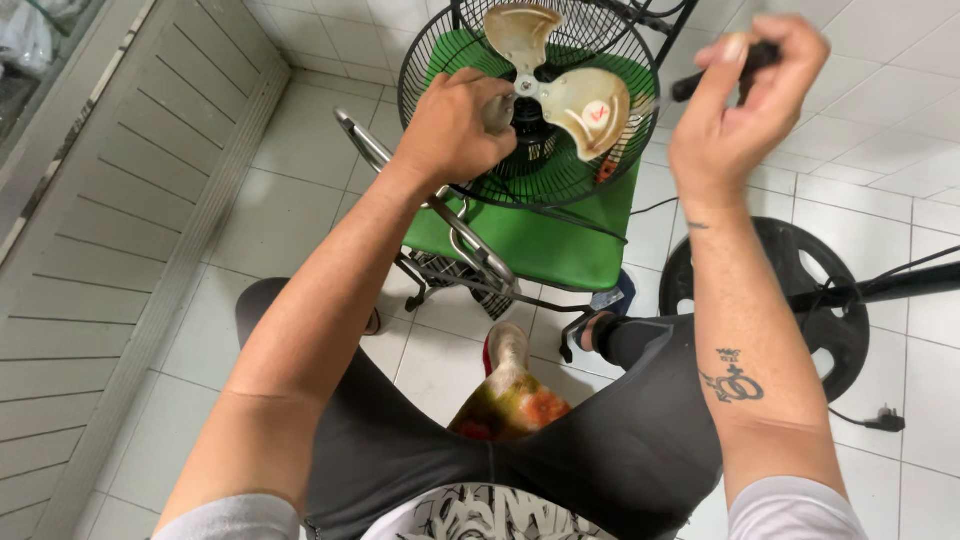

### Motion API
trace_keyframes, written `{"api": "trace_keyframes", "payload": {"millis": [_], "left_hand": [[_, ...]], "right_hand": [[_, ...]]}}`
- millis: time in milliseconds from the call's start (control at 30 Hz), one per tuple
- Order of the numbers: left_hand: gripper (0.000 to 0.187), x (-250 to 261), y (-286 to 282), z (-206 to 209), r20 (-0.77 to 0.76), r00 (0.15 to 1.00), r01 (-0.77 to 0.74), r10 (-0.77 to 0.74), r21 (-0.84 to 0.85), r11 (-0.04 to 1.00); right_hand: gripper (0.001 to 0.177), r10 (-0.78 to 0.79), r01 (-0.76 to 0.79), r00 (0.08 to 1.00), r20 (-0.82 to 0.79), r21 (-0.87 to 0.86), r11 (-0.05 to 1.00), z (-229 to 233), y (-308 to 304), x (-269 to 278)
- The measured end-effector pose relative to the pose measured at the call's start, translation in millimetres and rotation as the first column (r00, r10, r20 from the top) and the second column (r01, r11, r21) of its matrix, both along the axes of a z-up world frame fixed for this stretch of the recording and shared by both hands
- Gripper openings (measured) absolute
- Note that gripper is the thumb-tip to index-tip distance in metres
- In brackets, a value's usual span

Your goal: The person disassembles a standing electric fan by removing the front grille and then unscrewing the fan blade from the motor hub using a screwdriver. The person removes the front grille and then uses a screwdriver to loosen the central nut holding the fan blade.

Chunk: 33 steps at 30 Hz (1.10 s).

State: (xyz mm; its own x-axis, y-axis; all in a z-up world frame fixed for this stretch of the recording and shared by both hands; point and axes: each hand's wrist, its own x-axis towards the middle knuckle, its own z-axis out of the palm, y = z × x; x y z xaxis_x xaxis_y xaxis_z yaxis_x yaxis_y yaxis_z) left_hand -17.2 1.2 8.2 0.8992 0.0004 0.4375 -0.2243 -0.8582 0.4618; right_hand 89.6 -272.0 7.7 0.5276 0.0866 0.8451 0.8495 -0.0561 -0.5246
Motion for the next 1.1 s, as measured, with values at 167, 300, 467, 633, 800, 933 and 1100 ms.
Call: {"api": "trace_keyframes", "payload": {"millis": [167,300,467,633,800,933,1100], "left_hand": [[0.046,8.7,15.7,2.5,-0.109,0.989,0.107,-0.104,0.014,0.994],[0.051,20.6,31.0,0.0,-0.128,0.991,0.040,-0.027,0.101,0.994],[0.055,49.9,51.1,-8.3,-0.107,0.989,-0.085,0.101,0.140,0.986],[0.051,67.9,57.6,-10.4,-0.082,0.993,-0.075,0.080,0.069,0.995],[0.052,59.6,61.4,-8.2,-0.016,0.993,-0.121,0.120,-0.039,0.992],[0.060,52.8,80.3,-7.1,-0.128,0.972,-0.212,0.197,-0.121,0.970],[0.067,38.0,96.3,-1.0,-0.231,0.949,-0.247,0.216,-0.118,0.962]], "right_hand": [[0.016,0.001,-0.026,0.989,-0.148,-0.170,0.985,15.1,0.2,45.2],[0.008,-0.130,0.080,0.984,-0.125,-0.345,0.935,21.6,12.8,51.2],[0.009,-0.131,0.047,0.978,-0.162,-0.442,0.896,27.9,27.4,41.4],[0.013,-0.199,0.091,0.965,-0.171,-0.493,0.865,31.1,36.4,40.2],[0.021,-0.336,0.176,0.916,-0.217,-0.535,0.826,21.4,31.2,57.3],[0.033,-0.453,0.158,0.848,-0.275,-0.684,0.712,7.7,20.1,69.4],[0.037,-0.333,-0.237,0.610,-0.719,-0.566,0.789,-12.2,6.4,63.7]]}}
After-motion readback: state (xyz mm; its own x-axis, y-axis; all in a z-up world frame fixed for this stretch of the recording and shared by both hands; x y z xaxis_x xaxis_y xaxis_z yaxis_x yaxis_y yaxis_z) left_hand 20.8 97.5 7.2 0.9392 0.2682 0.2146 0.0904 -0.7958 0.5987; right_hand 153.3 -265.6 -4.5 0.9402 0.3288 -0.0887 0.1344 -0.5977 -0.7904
